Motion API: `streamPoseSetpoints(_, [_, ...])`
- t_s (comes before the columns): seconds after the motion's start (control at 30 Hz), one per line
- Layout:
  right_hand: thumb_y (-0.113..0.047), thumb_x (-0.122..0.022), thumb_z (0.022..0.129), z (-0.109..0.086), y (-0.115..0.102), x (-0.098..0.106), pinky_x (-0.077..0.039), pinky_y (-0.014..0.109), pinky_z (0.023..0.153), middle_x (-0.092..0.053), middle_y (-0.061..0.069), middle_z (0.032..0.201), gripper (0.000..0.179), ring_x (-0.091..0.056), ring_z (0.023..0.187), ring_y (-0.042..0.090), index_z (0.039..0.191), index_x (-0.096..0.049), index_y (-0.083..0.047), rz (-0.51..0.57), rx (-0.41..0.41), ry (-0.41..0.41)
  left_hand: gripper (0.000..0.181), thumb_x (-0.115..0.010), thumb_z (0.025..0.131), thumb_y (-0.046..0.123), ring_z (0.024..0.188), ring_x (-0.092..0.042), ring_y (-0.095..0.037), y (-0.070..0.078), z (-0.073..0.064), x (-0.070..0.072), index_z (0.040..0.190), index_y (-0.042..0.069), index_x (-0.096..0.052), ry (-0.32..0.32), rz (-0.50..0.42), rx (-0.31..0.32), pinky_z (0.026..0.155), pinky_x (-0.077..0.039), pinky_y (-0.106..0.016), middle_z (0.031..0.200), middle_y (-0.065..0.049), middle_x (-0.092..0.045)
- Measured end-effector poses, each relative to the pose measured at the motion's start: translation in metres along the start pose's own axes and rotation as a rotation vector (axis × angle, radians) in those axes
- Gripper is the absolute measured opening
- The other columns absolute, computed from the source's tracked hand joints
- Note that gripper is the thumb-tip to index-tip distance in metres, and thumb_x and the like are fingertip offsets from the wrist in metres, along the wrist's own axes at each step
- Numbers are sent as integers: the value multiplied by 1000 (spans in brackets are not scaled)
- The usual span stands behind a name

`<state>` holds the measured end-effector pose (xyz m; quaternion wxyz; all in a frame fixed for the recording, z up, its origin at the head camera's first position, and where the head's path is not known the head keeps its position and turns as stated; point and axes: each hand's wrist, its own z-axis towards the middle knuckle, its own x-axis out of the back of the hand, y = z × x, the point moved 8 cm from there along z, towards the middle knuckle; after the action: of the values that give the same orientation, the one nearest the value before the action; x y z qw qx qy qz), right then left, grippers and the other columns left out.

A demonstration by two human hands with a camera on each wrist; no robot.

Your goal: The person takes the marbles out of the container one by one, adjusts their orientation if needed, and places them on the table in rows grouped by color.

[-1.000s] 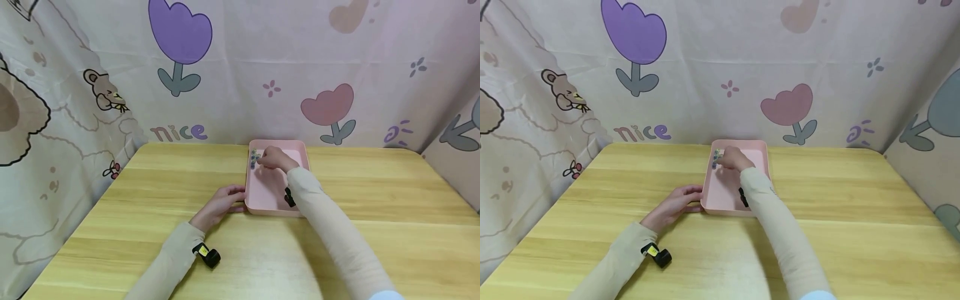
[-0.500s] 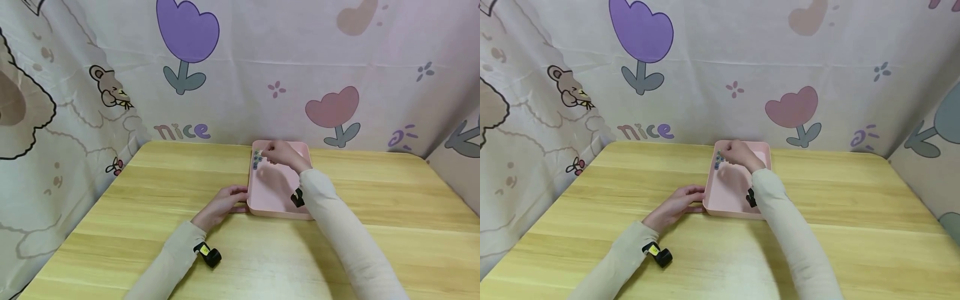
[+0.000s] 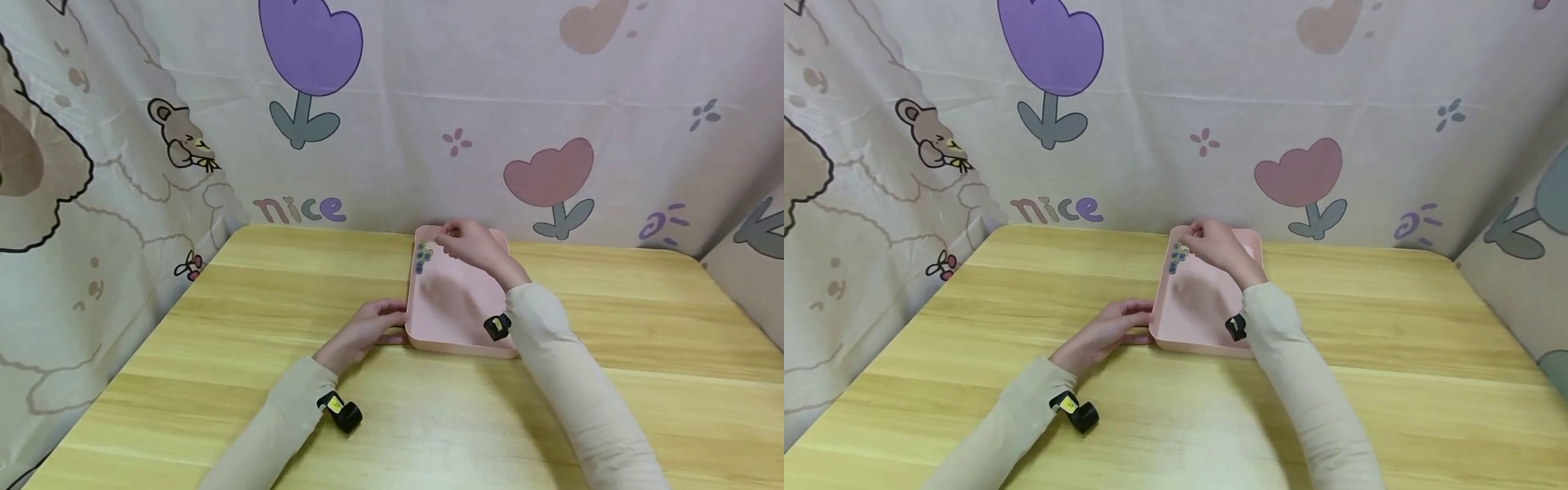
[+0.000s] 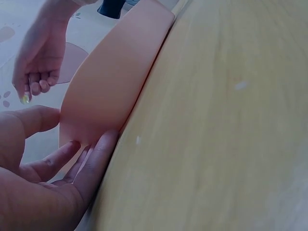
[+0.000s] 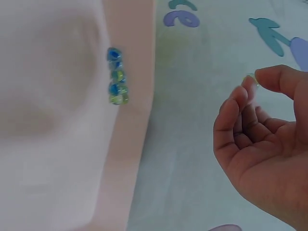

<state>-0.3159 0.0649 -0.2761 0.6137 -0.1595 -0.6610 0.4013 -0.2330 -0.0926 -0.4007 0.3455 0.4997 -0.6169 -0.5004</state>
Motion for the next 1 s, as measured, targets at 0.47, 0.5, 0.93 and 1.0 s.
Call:
streamPoseSetpoints(0.47, [-16,-60,94,-28,-18,8,-48,28,57,-64,6,78,16,-58,69,21,100,-62,-2,-9,150,87,35,-57,96,5,103,-59,-25,3,0,2,129,-8,-52,5,4,-11,85,-57,-38,125,-20,-55])
streamPoseSetpoints(0.5, [-16,-61,94,-30,-19,9,-47,28,56,-64,6,77,15,-58,68,21,100,-62,-3,-11,162,98,36,-57,96,5,104,-59,-25,3,0,2,129,-8,-52,1,1,-11,85,-58,-37,124,-20,-55])
streamPoseSetpoints(0.93, [-7,-63,91,-51,-9,10,-41,21,51,-60,3,68,7,-51,59,15,91,-63,0,93,256,111,38,-59,95,2,102,-59,-24,-1,2,-1,129,-12,-49,-32,-38,-21,84,-58,-38,123,-23,-54])
streamPoseSetpoints(1.0, [-7,-63,91,-51,-6,11,-42,22,53,-61,4,69,7,-52,61,15,92,-62,0,115,259,101,38,-59,94,1,99,-60,-23,-1,2,1,129,-11,-50,-17,-32,-22,84,-58,-38,122,-22,-54])
